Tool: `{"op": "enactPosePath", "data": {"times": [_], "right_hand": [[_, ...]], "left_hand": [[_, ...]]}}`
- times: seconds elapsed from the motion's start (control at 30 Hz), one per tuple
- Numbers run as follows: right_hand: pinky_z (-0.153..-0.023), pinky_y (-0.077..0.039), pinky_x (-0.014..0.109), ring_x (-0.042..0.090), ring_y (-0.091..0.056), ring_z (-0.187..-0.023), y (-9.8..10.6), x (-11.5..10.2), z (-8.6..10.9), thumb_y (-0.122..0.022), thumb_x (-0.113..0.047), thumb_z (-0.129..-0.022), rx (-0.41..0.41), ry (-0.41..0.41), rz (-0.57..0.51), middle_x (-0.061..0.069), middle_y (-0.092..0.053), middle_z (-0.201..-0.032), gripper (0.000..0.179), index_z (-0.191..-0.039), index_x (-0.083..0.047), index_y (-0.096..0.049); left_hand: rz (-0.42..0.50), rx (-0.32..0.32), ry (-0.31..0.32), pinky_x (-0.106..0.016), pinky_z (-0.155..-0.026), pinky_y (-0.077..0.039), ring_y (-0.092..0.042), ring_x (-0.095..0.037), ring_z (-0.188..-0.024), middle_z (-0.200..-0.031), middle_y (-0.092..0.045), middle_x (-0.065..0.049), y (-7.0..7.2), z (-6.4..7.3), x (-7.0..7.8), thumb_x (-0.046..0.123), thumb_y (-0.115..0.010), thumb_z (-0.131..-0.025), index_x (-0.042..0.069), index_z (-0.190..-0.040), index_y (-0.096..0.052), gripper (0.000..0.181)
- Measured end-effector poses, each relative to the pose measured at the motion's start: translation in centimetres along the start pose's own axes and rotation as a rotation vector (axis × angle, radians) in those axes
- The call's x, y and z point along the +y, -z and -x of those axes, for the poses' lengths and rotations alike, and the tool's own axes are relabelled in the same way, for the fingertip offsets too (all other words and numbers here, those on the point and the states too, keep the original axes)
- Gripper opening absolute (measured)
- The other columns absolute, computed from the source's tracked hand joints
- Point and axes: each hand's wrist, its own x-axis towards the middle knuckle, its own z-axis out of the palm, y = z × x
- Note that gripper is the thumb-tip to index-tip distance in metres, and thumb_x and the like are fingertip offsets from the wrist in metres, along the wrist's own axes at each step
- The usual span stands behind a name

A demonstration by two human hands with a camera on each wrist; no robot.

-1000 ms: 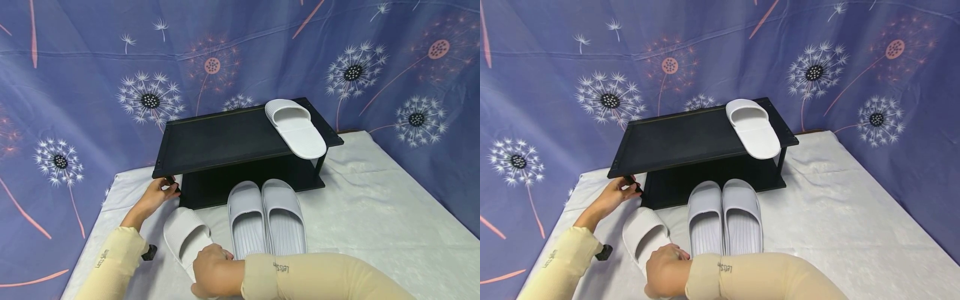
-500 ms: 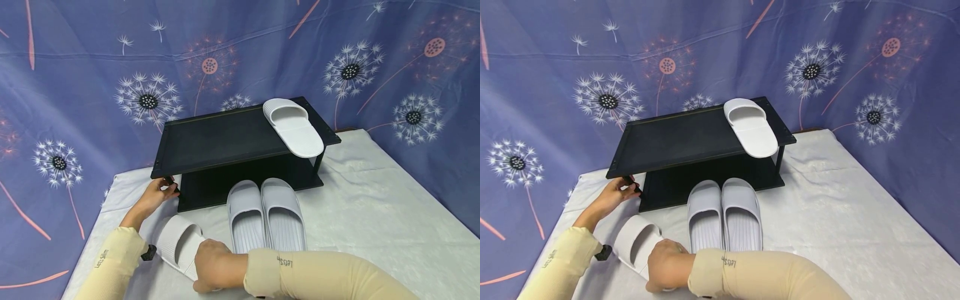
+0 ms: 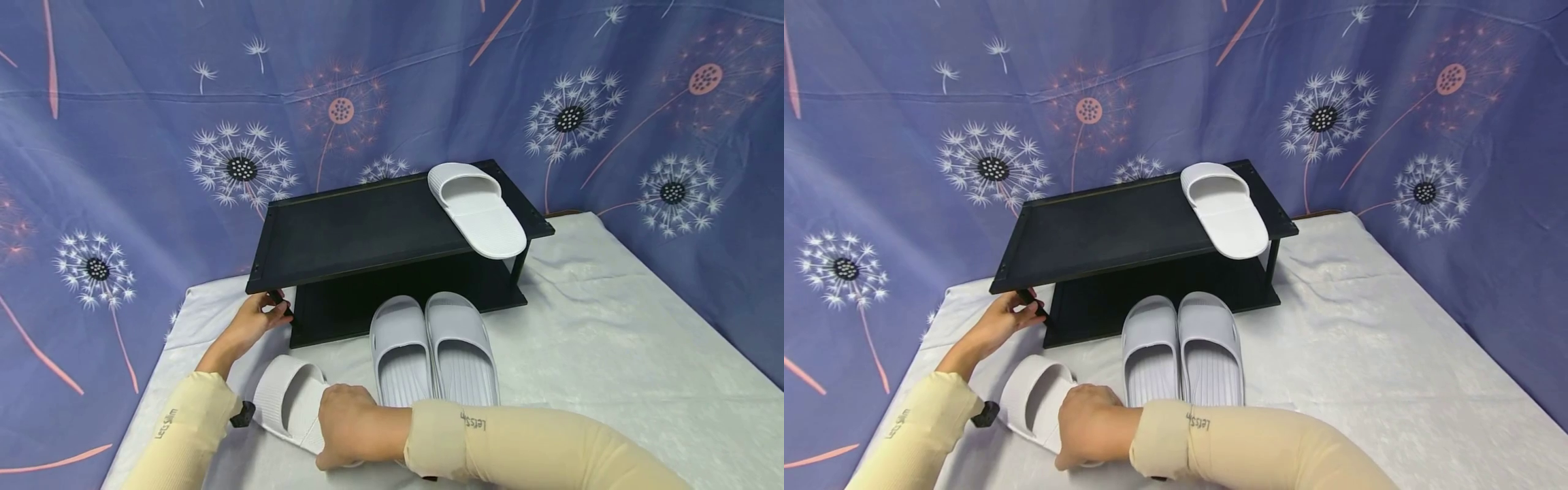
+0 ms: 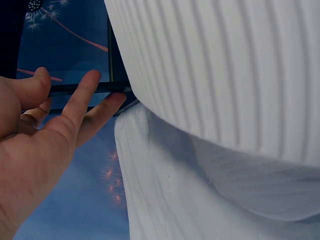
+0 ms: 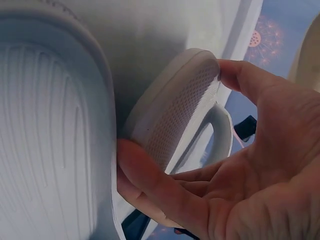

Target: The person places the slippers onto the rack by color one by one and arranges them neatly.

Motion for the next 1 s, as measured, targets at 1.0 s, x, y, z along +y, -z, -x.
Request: {"op": "enactPosePath", "data": {"times": [1.0], "right_hand": [[-0.067, -0.051, 0.027, 0.017, -0.055, -0.08, 3.9, 4.6, 3.1, -0.066, -0.063, -0.053, 0.056, -0.011, -0.089, 0.001, -0.057, -0.087, 0.075, -0.101, -0.006, -0.058]], "left_hand": [[0.009, -0.001, -0.011, -0.04, -0.085, -0.049, -0.039, -0.037, -0.098, -0.105, -0.03, -0.017, 0.1, -0.1, -0.1, -0.007, -0.043, -0.089, 0.008, -0.111, -0.034, 0.029]]}}
